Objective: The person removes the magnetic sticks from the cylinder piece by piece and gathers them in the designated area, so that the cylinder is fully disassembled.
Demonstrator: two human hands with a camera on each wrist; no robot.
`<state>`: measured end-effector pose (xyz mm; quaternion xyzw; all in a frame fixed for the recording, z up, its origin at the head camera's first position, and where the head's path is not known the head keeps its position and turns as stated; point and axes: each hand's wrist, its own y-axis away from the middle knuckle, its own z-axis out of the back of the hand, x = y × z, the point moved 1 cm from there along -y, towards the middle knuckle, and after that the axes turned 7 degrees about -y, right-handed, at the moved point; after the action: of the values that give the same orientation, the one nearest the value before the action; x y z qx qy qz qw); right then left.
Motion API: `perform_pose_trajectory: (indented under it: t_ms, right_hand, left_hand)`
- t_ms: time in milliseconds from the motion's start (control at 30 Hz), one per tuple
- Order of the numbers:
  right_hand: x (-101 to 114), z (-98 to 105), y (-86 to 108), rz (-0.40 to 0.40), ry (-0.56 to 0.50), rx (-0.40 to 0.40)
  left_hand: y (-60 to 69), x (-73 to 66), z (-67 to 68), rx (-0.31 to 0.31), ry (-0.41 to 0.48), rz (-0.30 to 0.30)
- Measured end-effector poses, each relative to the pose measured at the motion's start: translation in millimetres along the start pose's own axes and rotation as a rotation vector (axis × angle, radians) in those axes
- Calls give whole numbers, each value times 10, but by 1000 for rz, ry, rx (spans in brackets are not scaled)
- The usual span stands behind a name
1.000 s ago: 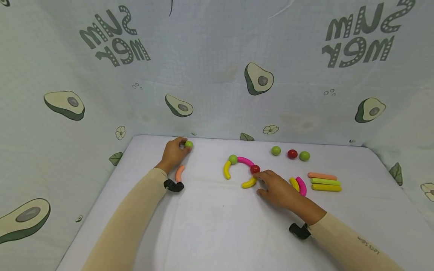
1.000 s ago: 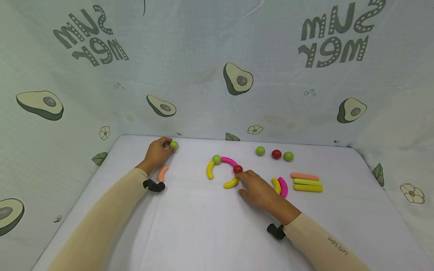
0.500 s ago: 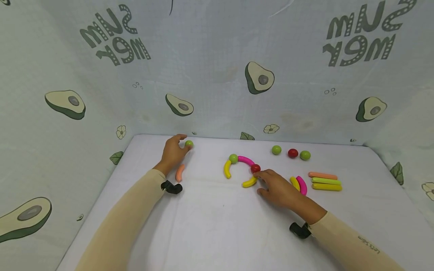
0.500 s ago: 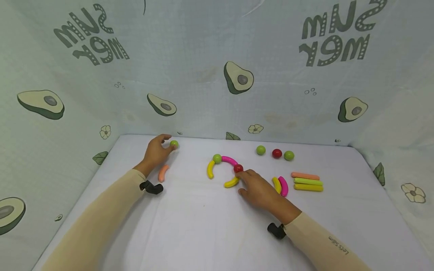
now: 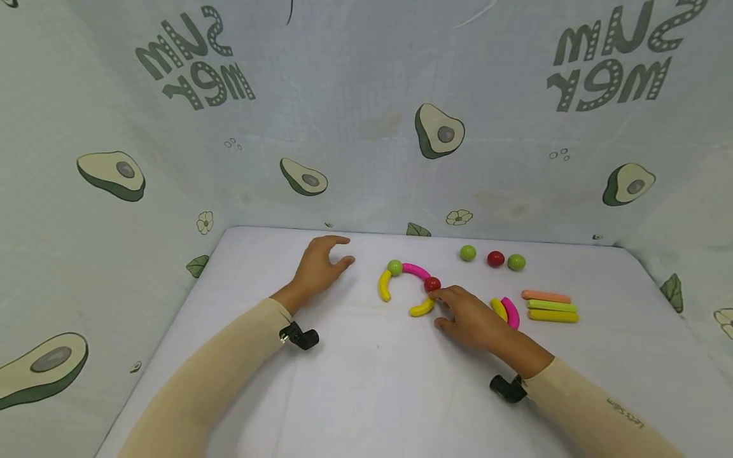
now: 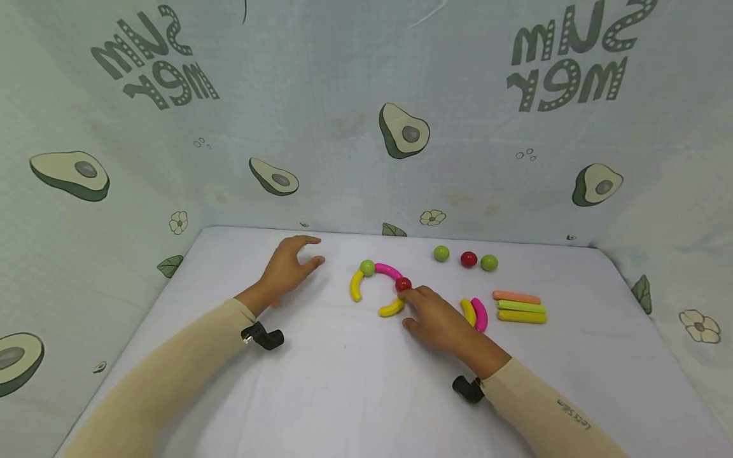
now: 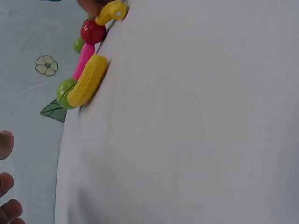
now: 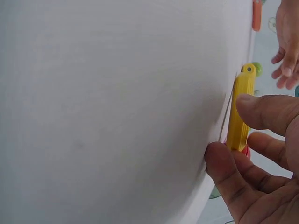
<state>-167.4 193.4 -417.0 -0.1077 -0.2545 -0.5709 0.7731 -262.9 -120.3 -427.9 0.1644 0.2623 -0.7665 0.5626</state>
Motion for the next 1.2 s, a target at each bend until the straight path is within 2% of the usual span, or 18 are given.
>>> perform_pose_trajectory:
  t_ms: [167, 367, 500, 767, 933, 1200]
  right_hand:
    - [8, 24, -13, 6, -4, 7]
    - [13, 59, -36, 2, 4, -10]
    - [35, 100, -76, 2, 32, -38]
    - [106, 141, -273, 58, 54, -119]
    - [151, 115, -448, 60, 31, -136]
    - [143, 4, -733, 26, -38, -104]
  left_hand:
    - [109, -154, -155, 106, -31, -76]
    - [181, -242, -292, 211, -53, -136]
    - [197, -284, -354, 256, -51, -170]
    - [189, -313, -464, 260, -72, -247]
    - [179, -332, -498, 271, -80, -230]
    - [158, -339, -547, 279, -104, -215]
